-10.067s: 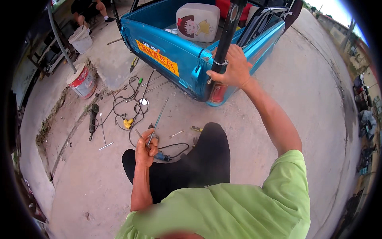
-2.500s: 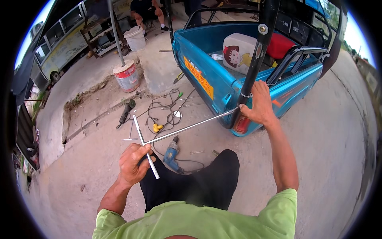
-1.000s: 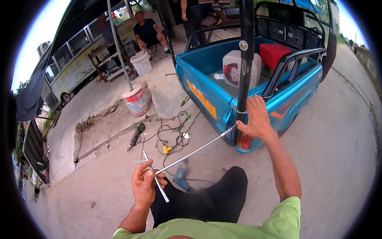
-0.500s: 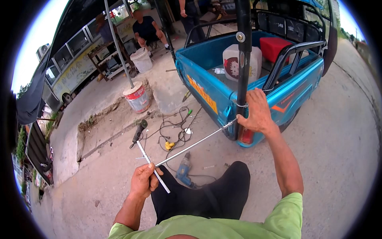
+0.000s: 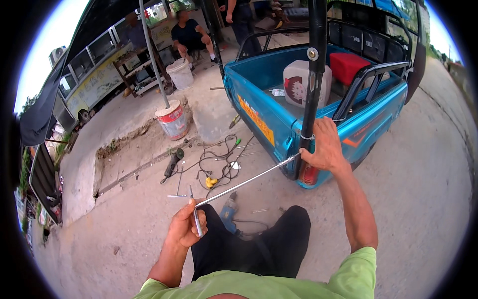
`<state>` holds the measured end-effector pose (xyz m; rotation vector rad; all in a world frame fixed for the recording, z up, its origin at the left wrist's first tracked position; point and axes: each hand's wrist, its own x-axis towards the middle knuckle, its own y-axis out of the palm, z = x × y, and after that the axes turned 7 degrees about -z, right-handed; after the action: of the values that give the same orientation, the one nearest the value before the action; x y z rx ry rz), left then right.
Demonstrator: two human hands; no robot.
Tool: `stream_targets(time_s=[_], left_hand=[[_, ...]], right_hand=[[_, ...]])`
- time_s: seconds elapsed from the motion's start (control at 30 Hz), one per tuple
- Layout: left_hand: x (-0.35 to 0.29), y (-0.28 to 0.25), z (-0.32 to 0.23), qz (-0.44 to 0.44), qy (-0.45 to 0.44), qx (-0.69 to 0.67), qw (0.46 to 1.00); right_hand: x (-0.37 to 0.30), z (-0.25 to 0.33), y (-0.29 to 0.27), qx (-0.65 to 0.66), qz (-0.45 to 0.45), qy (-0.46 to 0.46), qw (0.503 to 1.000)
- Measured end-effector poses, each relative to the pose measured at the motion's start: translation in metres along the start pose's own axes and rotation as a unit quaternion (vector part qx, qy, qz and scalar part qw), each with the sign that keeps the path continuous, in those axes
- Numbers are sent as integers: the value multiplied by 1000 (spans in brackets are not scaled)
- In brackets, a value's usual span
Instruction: The person aligns a black pole onto the mount of a cargo cart, inserts a metal rod through the mounting hole, and then inserts a small metal pin into the bracket by hand to secure the pole.
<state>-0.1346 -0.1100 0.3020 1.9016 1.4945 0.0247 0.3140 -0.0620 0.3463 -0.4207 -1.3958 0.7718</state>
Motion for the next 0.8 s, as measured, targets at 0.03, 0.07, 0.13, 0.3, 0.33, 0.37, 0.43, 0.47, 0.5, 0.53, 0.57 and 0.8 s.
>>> stream_targets(time_s=[0.03,0.07,0.13,0.3,0.33,0.37,0.43,0.47,0.5,0.53,0.57,0.8], left_hand=[[6,1,-3,20,-26,-71,997],[4,1,2,38,-23,-77,996],[7,5,-2,33,15,-64,997],[-26,4,-60,25,220,3,975],[-21,11,-76,2,269,22,963],[-15,20,-97,-24,320,40,946],[14,28,-149,-17,433,64,899],[36,42,-178,1,470,84,879],[53,59,-209,25,468,116,876],[72,84,-238,47,479,121,868],[89,105,-267,64,492,131,858],[154,189,-359,40,521,117,845]], right_hand=[[4,0,5,-2,-10,-7,1000],[-2,-2,7,6,1,-3,1000],[-4,-6,13,13,1,-1,1000],[-4,-1,5,-4,-25,-8,1000],[-4,-6,5,3,-20,-12,1000],[-5,-8,7,15,-12,-18,1000],[4,1,16,12,-24,-46,999],[6,3,16,30,-33,-45,998],[3,4,18,50,-37,-43,997],[0,0,15,33,-49,-50,997],[0,1,12,20,-45,-41,998],[0,8,18,39,-30,-19,999]])
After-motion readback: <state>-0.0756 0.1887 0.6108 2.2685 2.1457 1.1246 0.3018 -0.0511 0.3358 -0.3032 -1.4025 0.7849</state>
